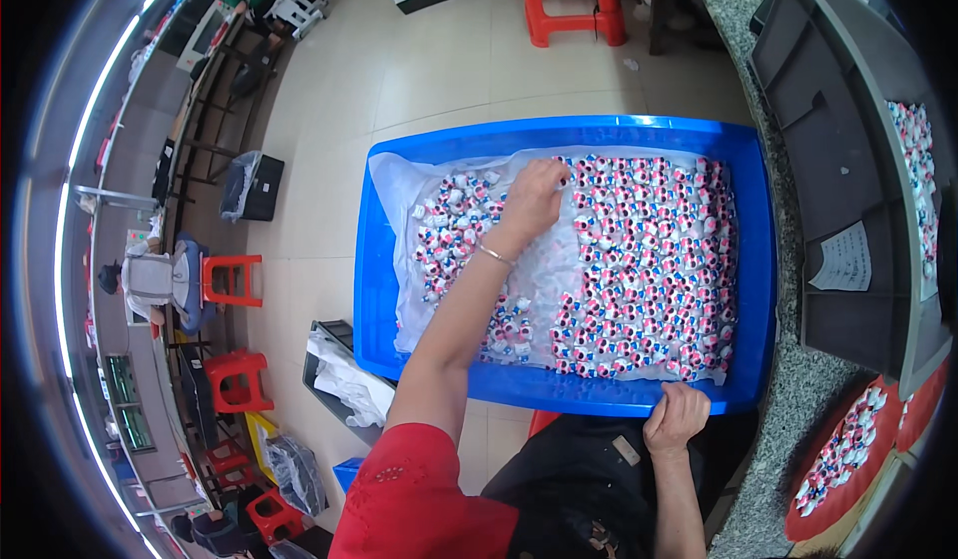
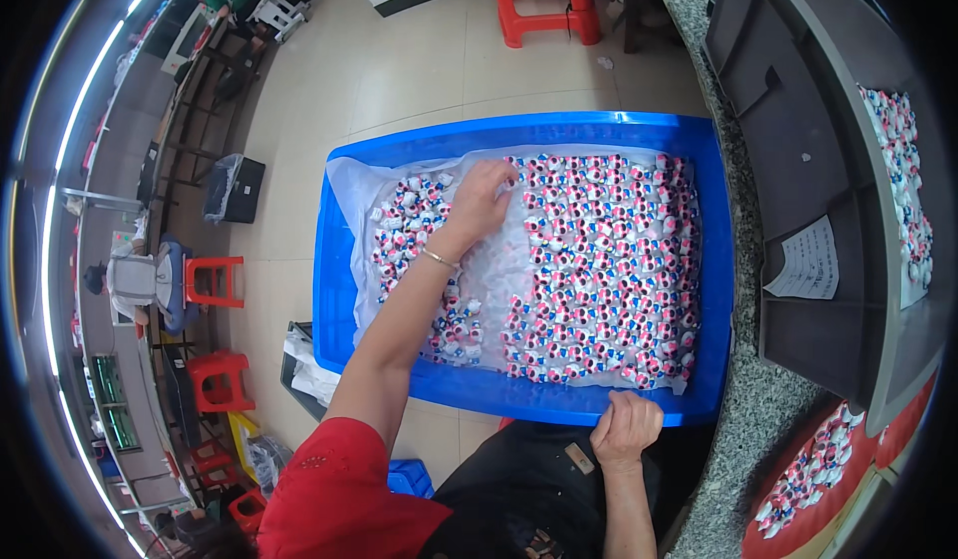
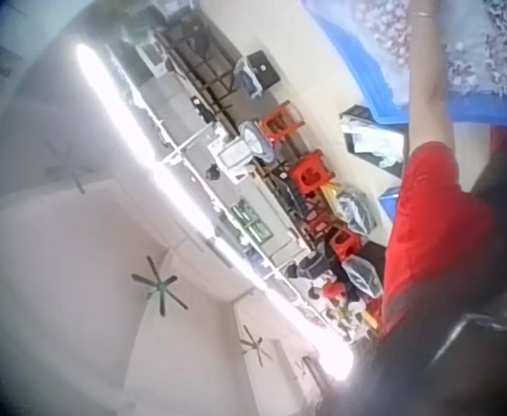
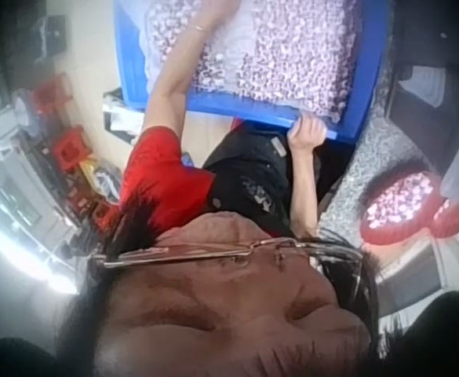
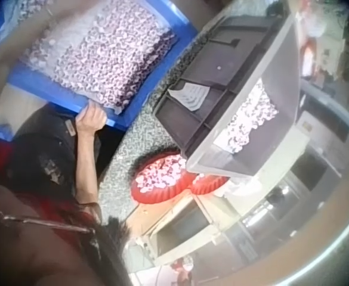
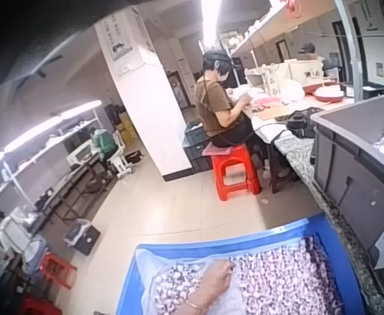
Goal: The person is sorting small multicolored toy parts from a blue bin into red plates.
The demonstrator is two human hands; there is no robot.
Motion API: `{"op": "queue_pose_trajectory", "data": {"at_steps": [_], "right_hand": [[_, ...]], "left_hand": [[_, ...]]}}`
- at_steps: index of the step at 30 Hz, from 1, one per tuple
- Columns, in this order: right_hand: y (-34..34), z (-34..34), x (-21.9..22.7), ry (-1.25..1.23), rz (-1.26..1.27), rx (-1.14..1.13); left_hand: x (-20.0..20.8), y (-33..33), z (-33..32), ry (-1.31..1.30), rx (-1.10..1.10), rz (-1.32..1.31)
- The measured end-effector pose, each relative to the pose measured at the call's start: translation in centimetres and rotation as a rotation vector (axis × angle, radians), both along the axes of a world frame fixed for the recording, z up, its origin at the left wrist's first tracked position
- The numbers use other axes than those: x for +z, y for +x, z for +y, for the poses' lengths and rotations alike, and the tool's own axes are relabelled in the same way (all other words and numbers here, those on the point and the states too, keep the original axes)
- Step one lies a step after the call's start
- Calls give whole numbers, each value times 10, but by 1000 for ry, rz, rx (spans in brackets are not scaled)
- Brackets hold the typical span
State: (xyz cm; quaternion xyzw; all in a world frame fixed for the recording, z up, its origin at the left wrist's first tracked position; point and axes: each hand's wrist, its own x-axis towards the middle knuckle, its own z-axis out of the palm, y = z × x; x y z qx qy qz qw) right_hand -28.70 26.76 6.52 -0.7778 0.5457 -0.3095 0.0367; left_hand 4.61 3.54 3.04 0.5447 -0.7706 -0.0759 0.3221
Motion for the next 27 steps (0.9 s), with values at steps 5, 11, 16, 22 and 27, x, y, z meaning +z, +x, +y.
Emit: {"op": "queue_pose_trajectory", "data": {"at_steps": [5, 11, 16, 22, 27], "right_hand": [[2, 0, 0, 22, -14, 19], [0, -1, -1, -4, 2, 2], [2, -1, -2, -18, -5, -1], [2, 1, -2, -10, -7, -5], [2, 0, 0, 9, -4, -22]], "left_hand": [[-16, 1, -5, -2, -11, -54], [20, 48, 25, 95, 380, 360], [18, 73, 44, 119, 286, -197], [19, 61, 46, 516, 365, -350], [35, 47, 35, 858, 337, 510]]}}
